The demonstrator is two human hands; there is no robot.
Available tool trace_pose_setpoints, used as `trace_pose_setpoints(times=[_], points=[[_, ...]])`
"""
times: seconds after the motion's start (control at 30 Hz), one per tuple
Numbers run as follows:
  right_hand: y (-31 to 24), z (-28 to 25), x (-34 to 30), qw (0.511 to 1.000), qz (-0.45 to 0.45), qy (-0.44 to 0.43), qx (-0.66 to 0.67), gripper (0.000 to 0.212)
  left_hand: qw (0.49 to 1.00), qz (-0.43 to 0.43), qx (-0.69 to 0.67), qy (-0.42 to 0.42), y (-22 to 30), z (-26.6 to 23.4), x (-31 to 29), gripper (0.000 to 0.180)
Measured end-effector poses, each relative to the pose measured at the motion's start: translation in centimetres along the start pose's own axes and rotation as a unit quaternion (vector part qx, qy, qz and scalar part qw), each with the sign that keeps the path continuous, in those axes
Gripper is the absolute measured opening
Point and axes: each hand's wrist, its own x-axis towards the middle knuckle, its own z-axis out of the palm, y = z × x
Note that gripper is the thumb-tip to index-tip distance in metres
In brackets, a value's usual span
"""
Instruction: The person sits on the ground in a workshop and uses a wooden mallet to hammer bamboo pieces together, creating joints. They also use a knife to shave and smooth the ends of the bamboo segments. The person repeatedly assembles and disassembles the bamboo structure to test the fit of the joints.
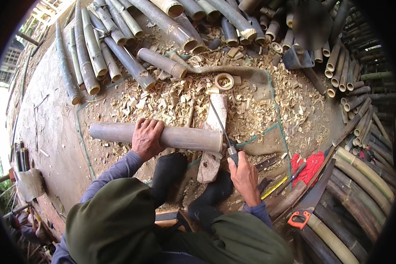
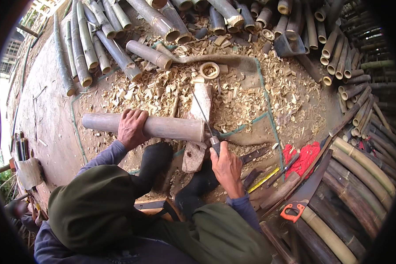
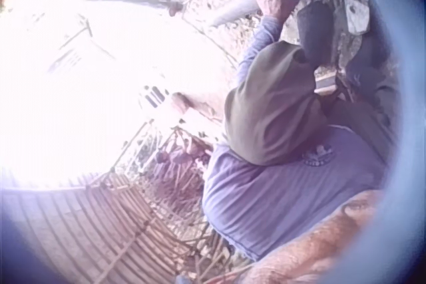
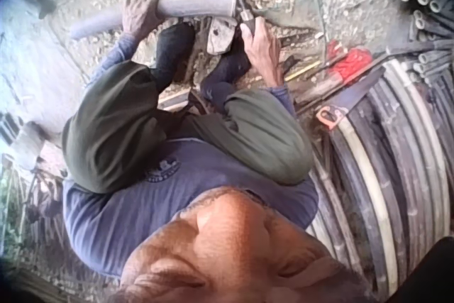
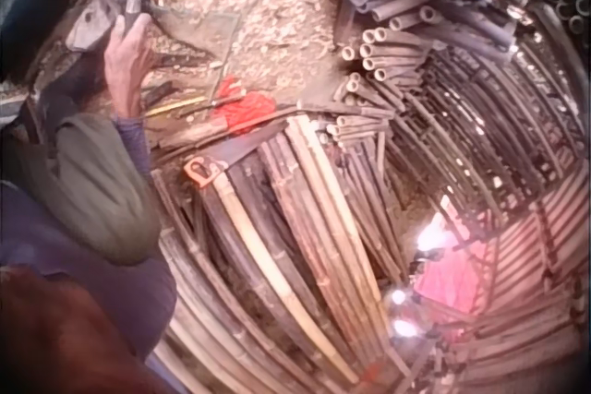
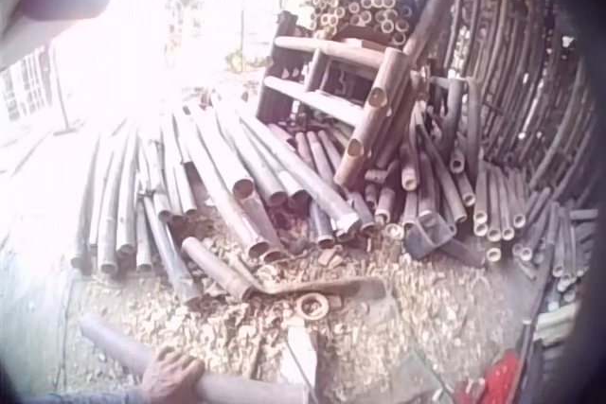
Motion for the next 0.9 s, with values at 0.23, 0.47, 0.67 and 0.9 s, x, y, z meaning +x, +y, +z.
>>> trace_pose_setpoints(times=[0.23,0.47,0.67,0.9], points=[[-2.5,-2.1,-1.6,0.965,-0.148,0.154,0.152,0.034,0.999,0.005,0.006,0.034,0.3,0.1,-0.3,0.064],[-1.5,-2.5,-0.3,0.999,-0.014,0.0,0.052,0.034,0.999,0.008,0.012,0.051,0.2,0.6,-0.5,0.069],[-2.6,-2.0,-1.3,0.96,-0.149,0.169,0.164,0.029,0.999,-0.007,0.004,0.033,0.4,0.6,-0.6,0.076],[-1.7,-2.0,-0.2,0.997,-0.027,0.021,0.068,0.033,0.998,-0.004,0.0,0.055,0.0,1.5,-1.1,0.079]])
